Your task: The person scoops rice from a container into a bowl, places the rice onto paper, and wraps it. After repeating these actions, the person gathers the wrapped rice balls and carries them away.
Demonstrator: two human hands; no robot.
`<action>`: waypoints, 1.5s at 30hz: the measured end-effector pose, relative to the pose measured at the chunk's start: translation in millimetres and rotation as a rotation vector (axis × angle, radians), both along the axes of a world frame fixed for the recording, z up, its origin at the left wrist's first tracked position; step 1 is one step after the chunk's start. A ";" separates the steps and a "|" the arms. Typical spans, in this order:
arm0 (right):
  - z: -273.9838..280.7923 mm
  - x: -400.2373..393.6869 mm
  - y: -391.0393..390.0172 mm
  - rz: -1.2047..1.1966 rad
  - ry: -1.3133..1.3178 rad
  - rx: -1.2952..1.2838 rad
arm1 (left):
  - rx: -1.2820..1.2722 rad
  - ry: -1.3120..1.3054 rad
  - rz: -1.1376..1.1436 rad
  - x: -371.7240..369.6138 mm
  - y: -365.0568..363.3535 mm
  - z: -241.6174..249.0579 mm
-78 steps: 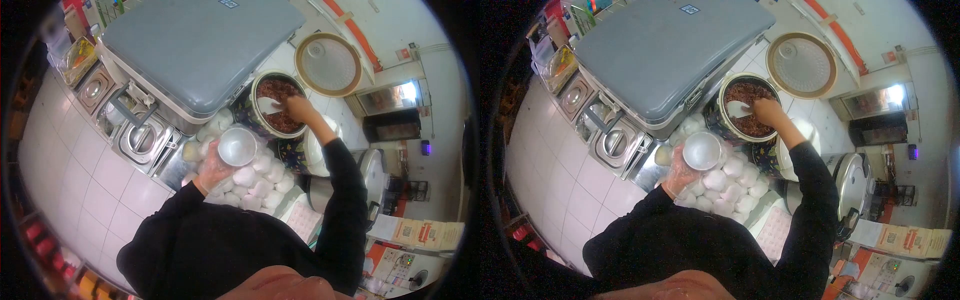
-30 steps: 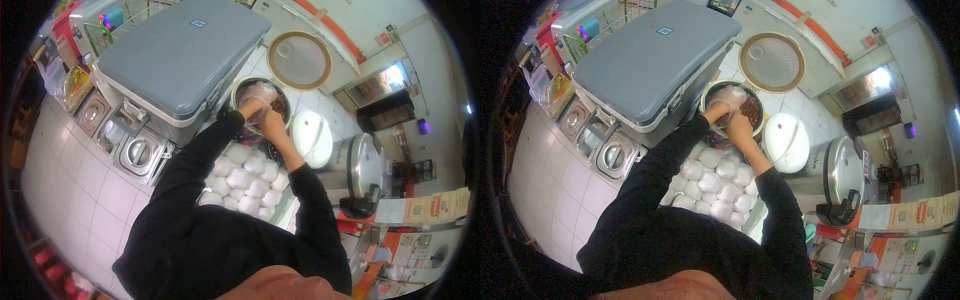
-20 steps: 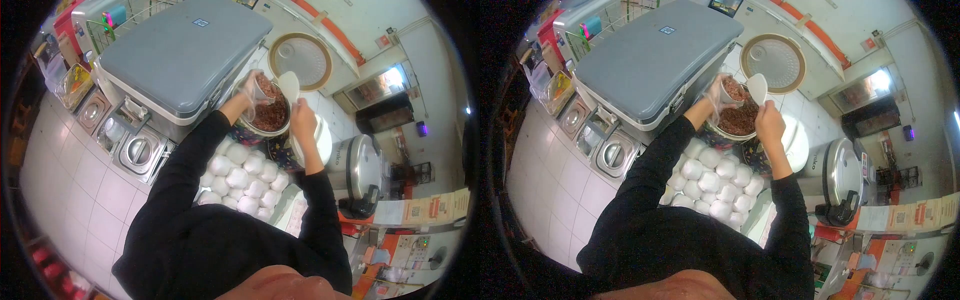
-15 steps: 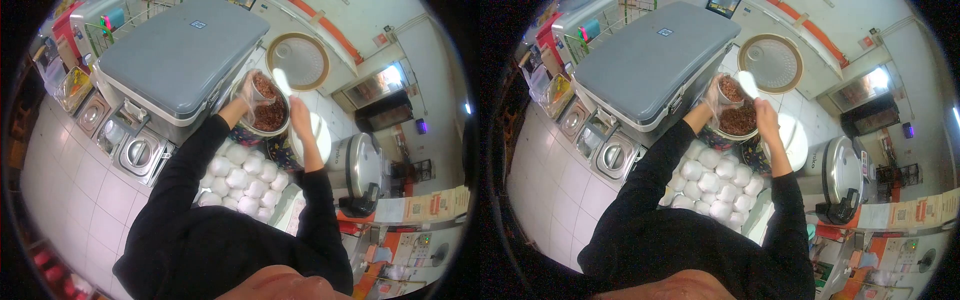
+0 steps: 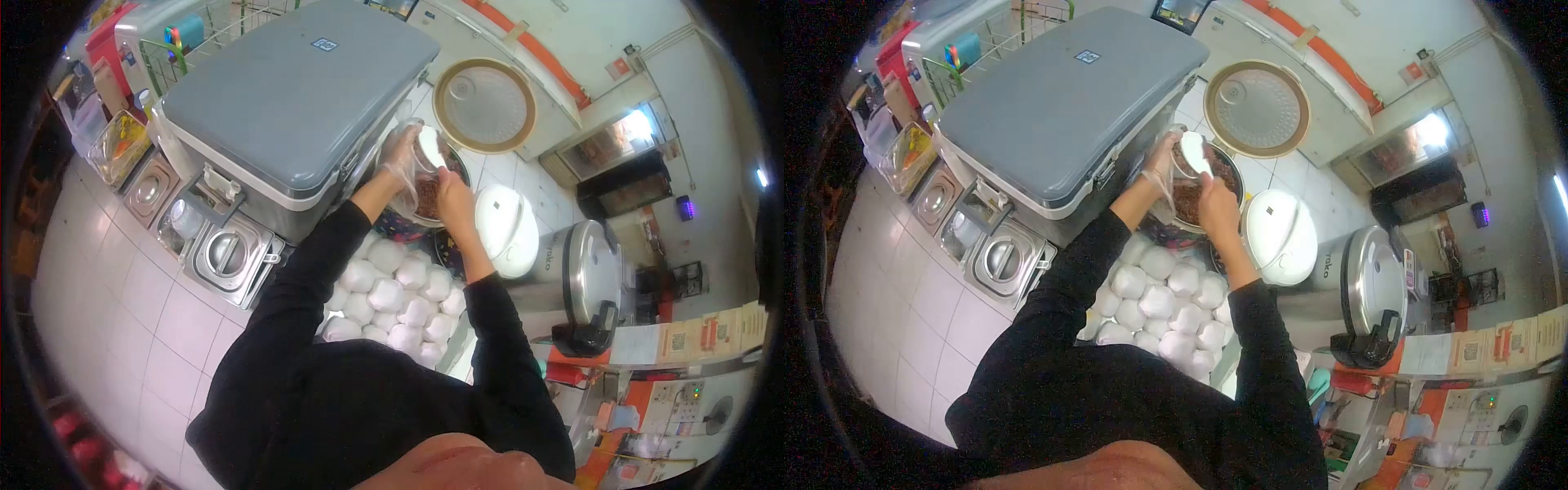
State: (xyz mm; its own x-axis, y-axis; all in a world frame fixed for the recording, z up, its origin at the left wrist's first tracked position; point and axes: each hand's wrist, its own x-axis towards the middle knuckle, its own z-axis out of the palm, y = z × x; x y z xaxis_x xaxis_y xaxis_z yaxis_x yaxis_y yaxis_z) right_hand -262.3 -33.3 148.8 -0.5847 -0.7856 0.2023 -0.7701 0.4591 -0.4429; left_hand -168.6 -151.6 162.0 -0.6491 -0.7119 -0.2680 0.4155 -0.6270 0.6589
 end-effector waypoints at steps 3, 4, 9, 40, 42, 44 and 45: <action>6.7 -16.2 1.1 0.014 -0.173 -0.057 | -0.047 -0.035 0.017 4.3 -9.0 -2.0; 14.2 -16.2 4.2 0.005 -0.287 -0.065 | -0.097 -0.033 -0.010 9.4 -9.5 0.1; 6.8 -1.2 -1.7 0.219 -0.038 -0.039 | -0.078 -0.014 -0.127 -5.2 -11.9 -19.1; 38.1 28.8 25.6 0.243 -0.039 -0.201 | 0.085 0.562 0.333 6.7 26.9 -39.3; 22.9 51.9 26.8 0.225 -0.049 -0.086 | -0.191 0.353 0.518 2.9 28.0 -43.2; 20.9 56.8 26.6 0.192 -0.100 -0.071 | -0.130 0.435 0.389 8.4 25.3 -52.1; 26.7 53.8 27.4 0.201 -0.118 -0.060 | -0.102 0.475 0.326 13.6 25.7 -51.7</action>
